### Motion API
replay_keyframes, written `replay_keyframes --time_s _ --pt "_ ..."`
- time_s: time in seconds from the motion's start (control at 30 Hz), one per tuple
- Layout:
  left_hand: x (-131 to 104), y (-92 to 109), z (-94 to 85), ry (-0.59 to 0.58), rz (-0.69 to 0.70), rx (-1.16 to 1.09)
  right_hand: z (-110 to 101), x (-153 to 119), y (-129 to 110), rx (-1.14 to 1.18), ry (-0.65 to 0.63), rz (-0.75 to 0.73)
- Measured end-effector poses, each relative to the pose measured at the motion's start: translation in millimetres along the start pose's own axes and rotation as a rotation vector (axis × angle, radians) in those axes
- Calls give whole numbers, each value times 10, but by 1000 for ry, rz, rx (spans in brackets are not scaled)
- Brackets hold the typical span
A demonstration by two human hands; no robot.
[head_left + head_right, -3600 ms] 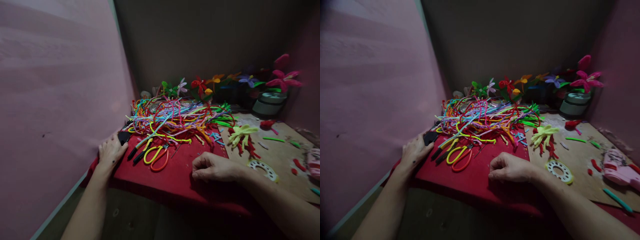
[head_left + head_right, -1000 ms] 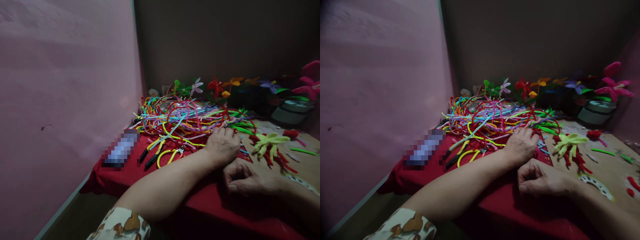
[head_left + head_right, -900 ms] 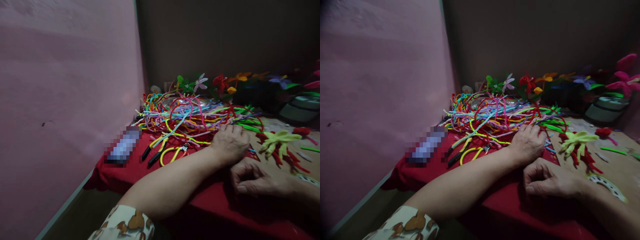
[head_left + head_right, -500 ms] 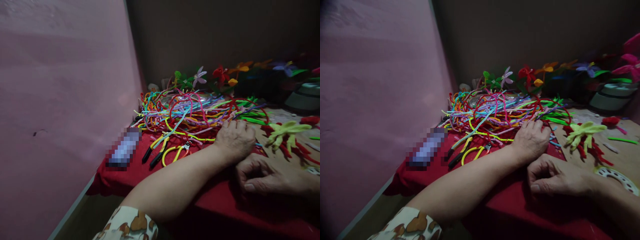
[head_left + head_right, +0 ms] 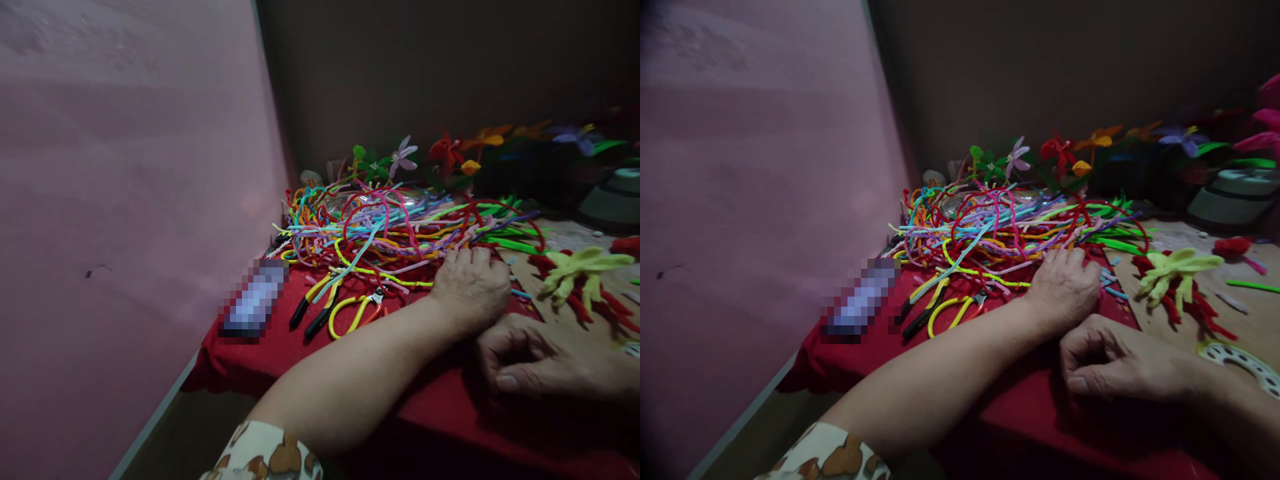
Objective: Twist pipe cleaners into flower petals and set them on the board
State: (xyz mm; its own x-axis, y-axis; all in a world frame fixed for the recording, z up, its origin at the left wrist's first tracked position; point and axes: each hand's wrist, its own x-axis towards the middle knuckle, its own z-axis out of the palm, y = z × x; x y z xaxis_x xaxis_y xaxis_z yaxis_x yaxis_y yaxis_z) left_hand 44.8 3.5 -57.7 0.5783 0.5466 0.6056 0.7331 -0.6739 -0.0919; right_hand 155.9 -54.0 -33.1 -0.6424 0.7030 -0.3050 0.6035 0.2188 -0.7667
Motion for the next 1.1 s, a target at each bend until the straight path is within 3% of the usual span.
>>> replay_keyframes --time_s 0.1,0.37,0.47,0.6,0.87,1.1 --pt "-11 -3 -35 -18 8 10 6 8 -17 190 -247 -54" --pt "45 -33 -141 17 -30 162 15 28 -30 192 -251 -129" --pt "44 -98 -116 -49 -81 214 30 36 -15 223 -259 -129" --pt "23 -147 -97 -148 -108 211 52 52 -14 287 -245 -125" --pt "38 -116 -176 -172 -70 225 89 102 -48 356 -206 -52" --pt "60 -180 -157 -171 -63 171 80 130 20 299 -194 -156"
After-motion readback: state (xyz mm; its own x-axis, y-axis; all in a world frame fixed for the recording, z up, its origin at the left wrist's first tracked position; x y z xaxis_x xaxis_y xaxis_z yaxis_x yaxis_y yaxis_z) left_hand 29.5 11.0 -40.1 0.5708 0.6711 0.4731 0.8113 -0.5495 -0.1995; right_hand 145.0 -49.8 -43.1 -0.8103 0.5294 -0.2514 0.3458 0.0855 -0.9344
